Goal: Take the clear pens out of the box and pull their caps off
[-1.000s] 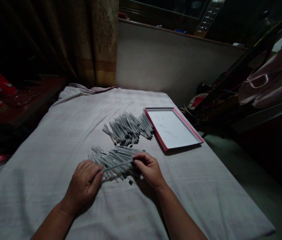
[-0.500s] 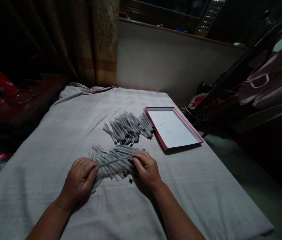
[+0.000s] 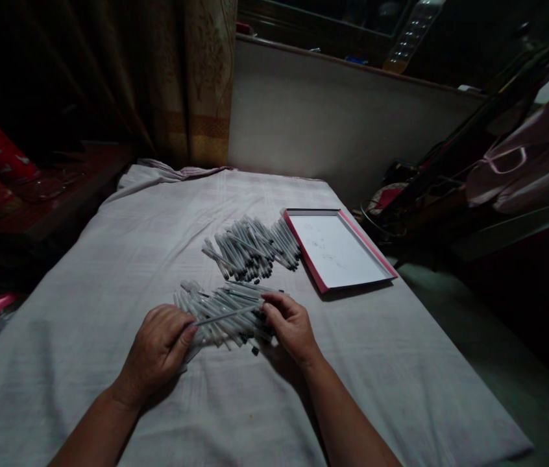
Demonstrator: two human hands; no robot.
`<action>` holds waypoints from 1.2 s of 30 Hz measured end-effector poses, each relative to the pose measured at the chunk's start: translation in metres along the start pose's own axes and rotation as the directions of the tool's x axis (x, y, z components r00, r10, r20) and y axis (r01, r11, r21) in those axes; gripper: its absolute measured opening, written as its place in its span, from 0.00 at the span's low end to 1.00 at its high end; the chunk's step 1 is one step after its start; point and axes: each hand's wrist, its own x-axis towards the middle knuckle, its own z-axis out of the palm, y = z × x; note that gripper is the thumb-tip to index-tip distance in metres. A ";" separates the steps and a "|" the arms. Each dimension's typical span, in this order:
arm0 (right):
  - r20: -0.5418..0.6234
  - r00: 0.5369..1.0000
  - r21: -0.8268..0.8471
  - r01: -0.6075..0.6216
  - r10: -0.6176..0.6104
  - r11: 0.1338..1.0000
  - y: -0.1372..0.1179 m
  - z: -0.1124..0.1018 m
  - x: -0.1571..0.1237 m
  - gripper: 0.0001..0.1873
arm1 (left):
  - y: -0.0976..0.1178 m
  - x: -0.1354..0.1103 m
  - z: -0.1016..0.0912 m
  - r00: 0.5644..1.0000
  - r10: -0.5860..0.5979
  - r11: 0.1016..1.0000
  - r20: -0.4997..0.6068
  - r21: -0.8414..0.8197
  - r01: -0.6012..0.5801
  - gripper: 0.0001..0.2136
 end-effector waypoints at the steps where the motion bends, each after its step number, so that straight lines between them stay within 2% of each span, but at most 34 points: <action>1: 0.012 1.000 -0.012 0.007 -0.007 1.000 0.000 0.001 -0.001 0.12 | 0.000 0.000 0.001 1.000 -0.001 1.000 0.008 -0.004 0.001 0.04; 5: 0.023 0.999 -0.077 0.040 -0.038 0.996 -0.002 0.006 -0.004 0.08 | 0.002 -0.001 0.002 0.999 -0.007 1.000 0.033 -0.009 0.007 0.05; 8: -0.012 1.000 -0.034 -0.006 0.006 0.999 -0.004 0.004 -0.002 0.10 | 0.001 -0.001 0.001 0.999 -0.034 0.999 0.038 0.008 0.033 0.07; 11: -0.083 0.995 0.047 -0.051 0.055 0.998 -0.006 -0.005 0.003 0.13 | -0.004 -0.003 -0.001 0.997 -0.068 0.997 0.024 0.029 0.067 0.08; 16: -0.270 0.962 0.099 -0.021 0.047 0.995 -0.006 -0.024 0.016 0.17 | -0.019 -0.008 -0.006 0.987 -0.154 0.981 -0.042 0.112 0.158 0.08; 19: -0.310 0.949 0.097 -0.030 0.059 0.995 -0.002 -0.029 0.020 0.18 | -0.025 -0.009 -0.009 0.970 -0.222 0.954 -0.101 0.184 0.238 0.09; 22: -0.272 0.962 0.034 -0.024 0.032 0.999 0.003 -0.027 0.018 0.17 | -0.026 -0.008 -0.009 0.961 -0.248 0.942 -0.119 0.203 0.268 0.09; 26: -0.205 0.977 -0.148 0.021 -0.051 0.989 0.007 -0.023 0.013 0.14 | -0.026 -0.009 -0.006 0.968 -0.211 0.953 -0.134 0.192 0.234 0.09; 32: -0.083 0.958 -0.457 0.208 -0.274 0.865 0.006 -0.024 0.010 0.08 | -0.024 -0.012 -0.003 0.972 -0.205 0.970 -0.115 0.110 0.217 0.09; 36: -0.039 0.938 -0.519 0.275 -0.344 0.809 -0.002 -0.023 0.007 0.11 | -0.018 -0.011 -0.001 0.977 -0.204 0.978 -0.053 0.037 0.207 0.09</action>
